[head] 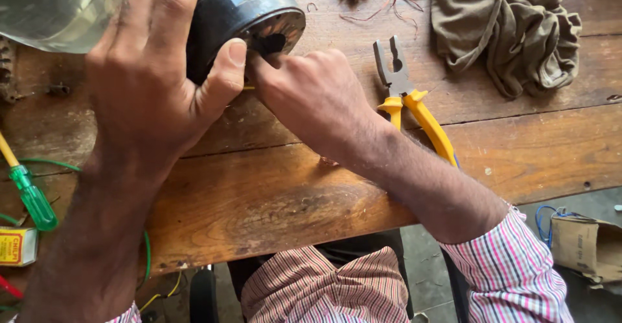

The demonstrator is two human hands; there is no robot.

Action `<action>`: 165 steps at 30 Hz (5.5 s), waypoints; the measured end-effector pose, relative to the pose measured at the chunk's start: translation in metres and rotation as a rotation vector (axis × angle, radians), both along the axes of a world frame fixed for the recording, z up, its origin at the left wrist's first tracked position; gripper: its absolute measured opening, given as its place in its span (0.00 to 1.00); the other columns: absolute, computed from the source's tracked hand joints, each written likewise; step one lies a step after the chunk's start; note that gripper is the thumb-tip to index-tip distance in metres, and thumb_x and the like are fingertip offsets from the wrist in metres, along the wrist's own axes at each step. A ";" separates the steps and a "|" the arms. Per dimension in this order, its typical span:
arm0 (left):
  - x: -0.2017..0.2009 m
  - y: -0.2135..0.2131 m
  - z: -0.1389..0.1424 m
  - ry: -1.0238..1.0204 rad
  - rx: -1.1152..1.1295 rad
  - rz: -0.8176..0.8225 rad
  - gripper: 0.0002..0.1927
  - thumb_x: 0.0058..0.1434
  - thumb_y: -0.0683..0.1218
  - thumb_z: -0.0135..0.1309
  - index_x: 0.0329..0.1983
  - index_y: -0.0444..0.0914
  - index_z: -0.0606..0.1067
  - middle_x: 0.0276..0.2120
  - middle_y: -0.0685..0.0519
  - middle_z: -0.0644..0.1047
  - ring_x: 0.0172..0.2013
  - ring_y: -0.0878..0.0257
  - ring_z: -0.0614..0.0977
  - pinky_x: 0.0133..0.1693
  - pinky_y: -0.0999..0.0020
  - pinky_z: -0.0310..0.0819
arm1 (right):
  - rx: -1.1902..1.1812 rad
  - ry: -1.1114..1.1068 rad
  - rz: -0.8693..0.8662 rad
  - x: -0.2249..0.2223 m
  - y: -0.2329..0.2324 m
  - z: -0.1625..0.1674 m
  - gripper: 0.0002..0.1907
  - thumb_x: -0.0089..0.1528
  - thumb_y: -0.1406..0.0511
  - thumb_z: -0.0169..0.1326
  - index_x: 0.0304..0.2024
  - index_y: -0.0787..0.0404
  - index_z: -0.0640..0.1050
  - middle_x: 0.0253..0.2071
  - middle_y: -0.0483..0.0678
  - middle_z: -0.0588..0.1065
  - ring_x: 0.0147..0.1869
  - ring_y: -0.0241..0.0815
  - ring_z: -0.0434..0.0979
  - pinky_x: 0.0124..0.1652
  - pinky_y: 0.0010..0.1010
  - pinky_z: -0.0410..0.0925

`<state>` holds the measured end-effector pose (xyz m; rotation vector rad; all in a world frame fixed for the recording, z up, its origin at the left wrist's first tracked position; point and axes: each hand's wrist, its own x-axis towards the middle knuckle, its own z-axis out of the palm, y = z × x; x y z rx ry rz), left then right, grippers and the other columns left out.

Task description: The person holds a burnt electric motor stator on a wooden workbench and uses a screwdriver to scrape and pry burnt insulation and old copper wire residue out of the stator slots, rotating the stator to reach different slots and pulling loosened debris out by hand.

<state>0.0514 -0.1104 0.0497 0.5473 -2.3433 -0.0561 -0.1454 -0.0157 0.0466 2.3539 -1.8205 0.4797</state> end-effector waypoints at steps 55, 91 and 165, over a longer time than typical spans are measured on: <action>0.003 0.001 0.004 -0.070 0.005 0.098 0.25 0.80 0.58 0.49 0.69 0.35 0.68 0.49 0.43 0.75 0.44 0.46 0.82 0.46 0.55 0.79 | 0.014 -0.164 -0.053 0.013 -0.006 -0.022 0.20 0.61 0.68 0.55 0.54 0.68 0.68 0.18 0.47 0.74 0.21 0.47 0.78 0.21 0.39 0.70; 0.001 0.001 0.005 -0.056 0.001 0.084 0.26 0.81 0.60 0.47 0.69 0.35 0.68 0.50 0.43 0.75 0.44 0.48 0.83 0.46 0.57 0.80 | 0.239 -1.062 0.023 0.012 -0.002 -0.009 0.14 0.64 0.63 0.55 0.50 0.60 0.74 0.26 0.49 0.81 0.32 0.44 0.88 0.35 0.38 0.79; -0.002 0.005 0.000 0.024 0.063 0.093 0.28 0.80 0.60 0.47 0.68 0.34 0.69 0.52 0.40 0.76 0.49 0.46 0.83 0.51 0.57 0.79 | 0.092 -1.053 -0.134 0.021 -0.015 -0.010 0.10 0.64 0.64 0.53 0.44 0.59 0.83 0.26 0.52 0.81 0.29 0.41 0.85 0.33 0.35 0.77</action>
